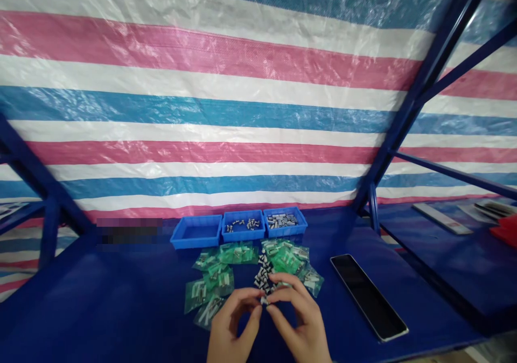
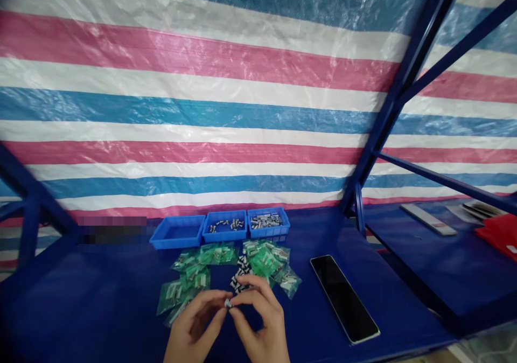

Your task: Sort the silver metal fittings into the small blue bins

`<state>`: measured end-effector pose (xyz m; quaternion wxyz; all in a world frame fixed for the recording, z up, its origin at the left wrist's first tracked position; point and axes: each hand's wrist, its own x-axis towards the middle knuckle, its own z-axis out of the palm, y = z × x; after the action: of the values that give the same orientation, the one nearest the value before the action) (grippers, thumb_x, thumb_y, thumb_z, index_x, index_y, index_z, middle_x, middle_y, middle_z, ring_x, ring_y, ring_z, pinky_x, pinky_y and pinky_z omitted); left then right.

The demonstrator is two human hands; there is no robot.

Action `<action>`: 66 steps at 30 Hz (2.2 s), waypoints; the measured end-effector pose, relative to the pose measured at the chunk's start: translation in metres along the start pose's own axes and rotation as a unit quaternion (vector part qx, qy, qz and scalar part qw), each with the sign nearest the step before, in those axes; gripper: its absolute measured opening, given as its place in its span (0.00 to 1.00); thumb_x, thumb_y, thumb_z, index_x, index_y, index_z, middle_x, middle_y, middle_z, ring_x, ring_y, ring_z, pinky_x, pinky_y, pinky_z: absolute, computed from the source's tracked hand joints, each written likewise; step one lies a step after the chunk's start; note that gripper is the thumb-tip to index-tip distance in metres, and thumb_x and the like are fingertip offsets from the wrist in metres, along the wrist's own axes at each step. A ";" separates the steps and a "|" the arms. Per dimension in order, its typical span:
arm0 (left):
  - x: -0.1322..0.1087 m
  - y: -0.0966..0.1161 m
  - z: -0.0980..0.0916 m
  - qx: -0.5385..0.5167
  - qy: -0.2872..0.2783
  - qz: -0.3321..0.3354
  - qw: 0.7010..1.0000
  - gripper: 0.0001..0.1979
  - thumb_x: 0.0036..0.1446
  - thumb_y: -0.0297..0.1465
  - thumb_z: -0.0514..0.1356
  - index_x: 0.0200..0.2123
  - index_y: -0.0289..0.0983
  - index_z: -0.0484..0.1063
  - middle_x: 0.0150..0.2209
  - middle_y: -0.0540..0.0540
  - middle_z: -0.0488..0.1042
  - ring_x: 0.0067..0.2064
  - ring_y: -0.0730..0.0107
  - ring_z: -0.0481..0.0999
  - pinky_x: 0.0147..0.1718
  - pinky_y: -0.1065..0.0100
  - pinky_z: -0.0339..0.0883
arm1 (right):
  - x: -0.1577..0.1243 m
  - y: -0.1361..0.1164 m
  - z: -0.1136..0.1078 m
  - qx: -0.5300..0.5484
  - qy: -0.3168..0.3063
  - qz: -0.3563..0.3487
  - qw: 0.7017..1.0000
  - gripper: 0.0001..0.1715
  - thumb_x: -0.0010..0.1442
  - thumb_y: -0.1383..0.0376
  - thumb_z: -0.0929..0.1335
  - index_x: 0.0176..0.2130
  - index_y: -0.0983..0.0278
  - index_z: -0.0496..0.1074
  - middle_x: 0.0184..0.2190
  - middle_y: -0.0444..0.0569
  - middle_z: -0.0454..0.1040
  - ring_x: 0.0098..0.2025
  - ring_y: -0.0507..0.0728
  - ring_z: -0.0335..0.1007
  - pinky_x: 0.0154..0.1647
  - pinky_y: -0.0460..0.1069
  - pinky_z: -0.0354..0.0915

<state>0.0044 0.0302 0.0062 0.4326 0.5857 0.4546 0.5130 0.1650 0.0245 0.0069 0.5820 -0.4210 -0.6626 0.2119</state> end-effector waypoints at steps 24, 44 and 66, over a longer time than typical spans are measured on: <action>0.054 0.019 -0.002 0.230 0.035 0.218 0.948 0.07 0.61 0.28 0.59 0.34 0.40 0.78 0.36 0.46 0.78 0.39 0.64 0.80 0.41 0.68 0.73 | -0.016 0.025 0.025 0.235 -0.020 0.207 0.950 0.19 0.64 0.51 0.67 0.40 0.61 0.81 0.35 0.51 0.78 0.34 0.58 0.74 0.36 0.49 0.72; 0.046 -0.034 -0.002 0.414 -0.144 0.099 0.893 0.13 0.56 0.18 0.52 0.33 0.39 0.71 0.36 0.45 0.75 0.40 0.58 0.74 0.45 0.57 0.68 | -0.030 0.028 0.032 0.008 -0.043 0.106 0.993 0.13 0.65 0.66 0.64 0.35 0.62 0.78 0.30 0.48 0.76 0.32 0.56 0.75 0.33 0.46 0.66; 0.014 0.001 -0.019 0.107 -0.110 -0.036 0.987 0.03 0.56 0.31 0.61 0.32 0.38 0.73 0.30 0.49 0.76 0.34 0.65 0.78 0.36 0.70 0.71 | -0.018 0.019 0.025 0.061 -0.051 0.135 0.988 0.08 0.60 0.70 0.68 0.36 0.63 0.78 0.30 0.48 0.78 0.31 0.55 0.75 0.33 0.44 0.69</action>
<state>-0.0137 0.0444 0.0124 0.4335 0.6647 0.4773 0.3775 0.1471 0.0263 -0.0243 0.5384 -0.4586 -0.6144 0.3497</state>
